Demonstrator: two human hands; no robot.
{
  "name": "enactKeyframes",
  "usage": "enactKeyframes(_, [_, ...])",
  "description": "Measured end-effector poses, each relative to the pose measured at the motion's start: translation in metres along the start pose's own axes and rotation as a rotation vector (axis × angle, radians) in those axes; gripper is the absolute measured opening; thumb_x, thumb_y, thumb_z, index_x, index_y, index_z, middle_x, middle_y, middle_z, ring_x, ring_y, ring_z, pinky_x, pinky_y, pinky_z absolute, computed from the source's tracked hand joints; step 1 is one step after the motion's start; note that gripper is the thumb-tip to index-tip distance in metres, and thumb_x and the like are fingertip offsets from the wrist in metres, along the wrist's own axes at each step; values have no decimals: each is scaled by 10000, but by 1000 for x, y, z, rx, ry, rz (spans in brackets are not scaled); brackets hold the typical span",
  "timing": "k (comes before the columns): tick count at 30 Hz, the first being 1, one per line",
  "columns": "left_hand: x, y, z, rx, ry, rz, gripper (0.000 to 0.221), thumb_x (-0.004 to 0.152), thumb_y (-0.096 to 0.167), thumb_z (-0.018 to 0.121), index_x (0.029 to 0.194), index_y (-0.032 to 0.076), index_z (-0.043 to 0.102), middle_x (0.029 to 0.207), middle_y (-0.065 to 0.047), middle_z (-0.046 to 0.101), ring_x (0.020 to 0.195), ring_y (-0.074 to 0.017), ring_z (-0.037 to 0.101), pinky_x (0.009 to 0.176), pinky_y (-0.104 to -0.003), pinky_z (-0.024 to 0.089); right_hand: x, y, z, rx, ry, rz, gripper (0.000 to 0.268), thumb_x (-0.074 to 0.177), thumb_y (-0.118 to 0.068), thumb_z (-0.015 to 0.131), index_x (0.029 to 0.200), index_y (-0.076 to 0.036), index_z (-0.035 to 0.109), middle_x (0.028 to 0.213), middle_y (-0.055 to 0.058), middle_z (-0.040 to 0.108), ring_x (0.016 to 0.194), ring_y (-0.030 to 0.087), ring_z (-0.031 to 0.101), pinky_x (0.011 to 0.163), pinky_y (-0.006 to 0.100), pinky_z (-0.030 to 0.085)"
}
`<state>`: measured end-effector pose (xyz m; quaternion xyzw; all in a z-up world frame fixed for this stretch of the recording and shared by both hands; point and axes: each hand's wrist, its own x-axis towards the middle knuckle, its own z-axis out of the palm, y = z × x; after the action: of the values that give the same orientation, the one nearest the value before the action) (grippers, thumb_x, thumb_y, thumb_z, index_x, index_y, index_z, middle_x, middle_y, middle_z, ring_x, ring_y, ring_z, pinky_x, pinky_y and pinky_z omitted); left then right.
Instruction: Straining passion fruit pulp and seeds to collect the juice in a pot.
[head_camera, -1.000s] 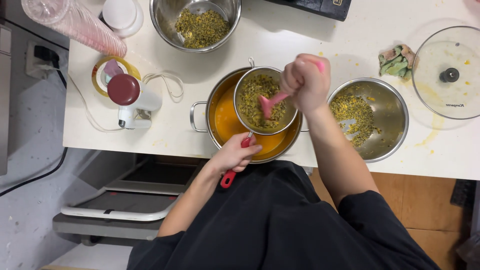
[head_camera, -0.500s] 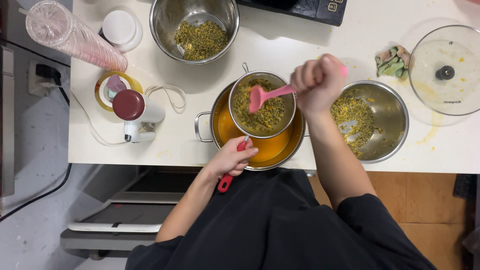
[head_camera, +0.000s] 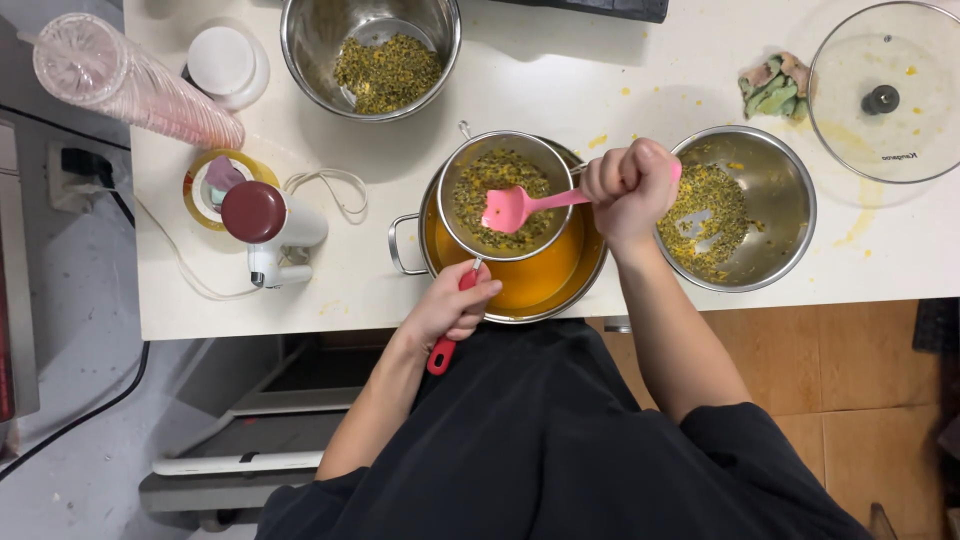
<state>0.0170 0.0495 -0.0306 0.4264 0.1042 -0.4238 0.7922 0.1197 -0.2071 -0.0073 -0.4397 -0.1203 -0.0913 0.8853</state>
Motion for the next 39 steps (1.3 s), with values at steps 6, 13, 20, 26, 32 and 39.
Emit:
enactKeyframes(6, [5, -2, 5, 90, -13, -36, 319, 974, 203, 687, 863, 167, 390, 565, 74, 327, 378, -19, 248, 321, -219, 154, 7, -23, 30, -276, -255, 29, 405, 1055, -144, 408, 665, -91, 308, 541, 44, 306, 459, 139, 247, 452, 337, 232])
enactKeyframes(13, [4, 33, 15, 106, -41, -17, 296, 1003, 270, 655, 879, 164, 408, 587, 89, 309, 402, -11, 232, 336, -212, 153, 17, -81, 42, -168, -194, -200, 435, 1111, -245, 415, 728, -143, 237, 501, -12, 208, 389, 97, 169, 375, 298, 172])
enactKeyframes(20, [-5, 48, 17, 13, -143, 13, 233, 1031, 308, 596, 953, 159, 435, 583, 93, 302, 398, -5, 221, 318, -200, 154, 16, -27, -2, 37, -29, -145, 447, 1127, -344, 405, 760, -138, 255, 499, -11, 195, 412, 107, 134, 410, 311, 133])
enactKeyframes(26, [-10, 56, 20, 9, -71, 81, 211, 1029, 312, 587, 997, 141, 467, 567, 87, 295, 387, -7, 220, 308, -204, 157, 18, -21, 18, 3, -42, -121, 440, 1100, -303, 395, 720, -137, 251, 528, -6, 202, 405, 116, 143, 406, 317, 150])
enactKeyframes(32, [-16, 57, 31, 69, -15, 56, 231, 1012, 307, 614, 962, 142, 461, 569, 89, 302, 389, -10, 228, 312, -206, 168, 18, -37, 32, -90, -97, -120, 425, 1066, -237, 388, 686, -121, 237, 532, 6, 205, 403, 105, 151, 395, 302, 172])
enactKeyframes(39, [-16, 55, 38, 227, -7, 96, 320, 936, 227, 729, 867, 122, 435, 534, 66, 352, 356, -36, 275, 306, -243, 196, 23, -48, 33, -181, -110, -79, 428, 1052, -221, 392, 670, -112, 234, 527, 23, 233, 404, 103, 160, 397, 303, 183])
